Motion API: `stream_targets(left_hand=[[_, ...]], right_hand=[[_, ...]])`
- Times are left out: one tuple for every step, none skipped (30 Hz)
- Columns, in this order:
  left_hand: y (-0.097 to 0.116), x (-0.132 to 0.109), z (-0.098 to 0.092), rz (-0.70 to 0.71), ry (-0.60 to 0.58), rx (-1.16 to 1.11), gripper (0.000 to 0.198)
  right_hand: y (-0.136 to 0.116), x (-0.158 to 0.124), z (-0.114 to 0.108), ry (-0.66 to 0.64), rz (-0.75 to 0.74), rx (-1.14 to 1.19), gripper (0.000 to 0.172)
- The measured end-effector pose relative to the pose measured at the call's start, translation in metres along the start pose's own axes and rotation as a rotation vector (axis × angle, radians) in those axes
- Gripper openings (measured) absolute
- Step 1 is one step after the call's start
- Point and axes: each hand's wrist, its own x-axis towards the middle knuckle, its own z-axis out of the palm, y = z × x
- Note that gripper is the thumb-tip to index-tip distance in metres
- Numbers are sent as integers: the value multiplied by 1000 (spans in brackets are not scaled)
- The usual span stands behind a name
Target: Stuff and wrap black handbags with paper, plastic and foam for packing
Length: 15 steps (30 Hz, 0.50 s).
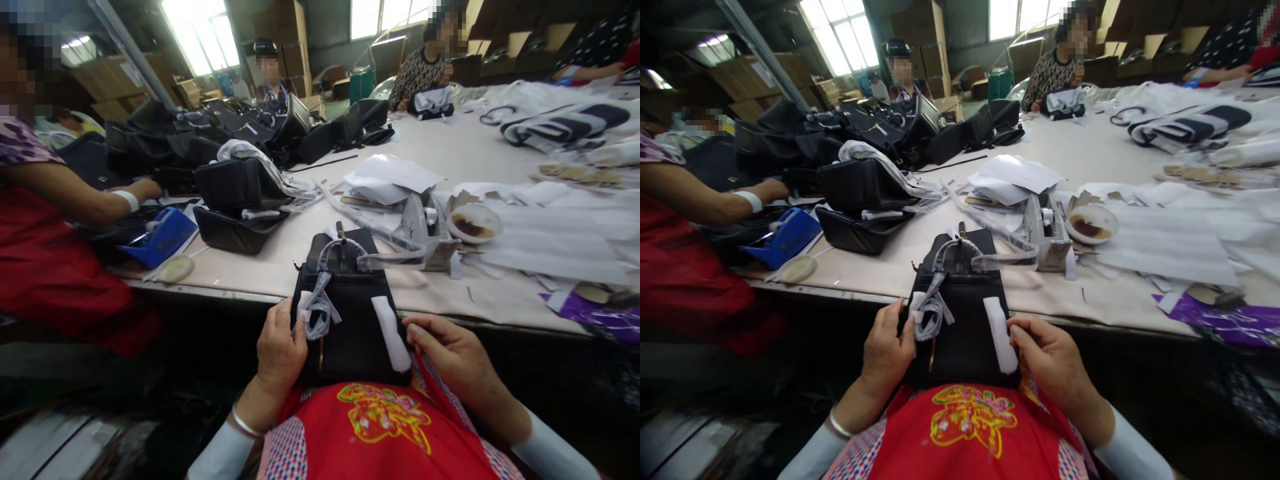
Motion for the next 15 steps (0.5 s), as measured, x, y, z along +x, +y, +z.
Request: stream_targets(left_hand=[[2, -1, -1, 97, 43, 61, 38], [5, -1, -1, 199, 43, 108, 41], [8, -2, 0, 295, 0, 152, 44], [11, -2, 2, 366, -69, 198, 47], [13, -2, 5, 404, -143, 248, 52], [14, -2, 8, 411, -209, 300, 57], [14, -2, 12, 396, -262, 351, 61], [14, -1, 16, 371, -294, 395, 63], [13, -1, 19, 353, -311, 428, 64], [11, -1, 21, 346, -318, 449, 64], [10, -1, 22, 355, -321, 459, 63], [10, -1, 21, 374, -314, 456, 61], [11, -1, 20, 400, -296, 439, 59], [12, -1, 18, 431, -271, 410, 57], [15, 0, 17, 454, -227, 368, 54]], right_hand=[[4, 0, -1, 29, 14, -5, 32], [9, 0, -1, 43, 22, -15, 33], [13, -2, -1, 37, 20, -30, 33], [18, -3, -1, 20, 8, -49, 33], [22, -6, -1, 1, -12, -70, 33], [26, -8, -1, -23, -33, -92, 33], [29, -11, -2, -42, -53, -113, 32], [33, -13, -4, -51, -68, -130, 32], [37, -15, -6, -45, -75, -142, 31], [41, -18, -10, -22, -73, -146, 31], [47, -20, -15, 9, -65, -142, 30], [53, -23, -21, 46, -53, -130, 30], [62, -26, -28, 89, -39, -109, 29], [72, -29, -37, 135, -20, -85, 30], [85, -31, -46, 186, 5, -61, 31]])
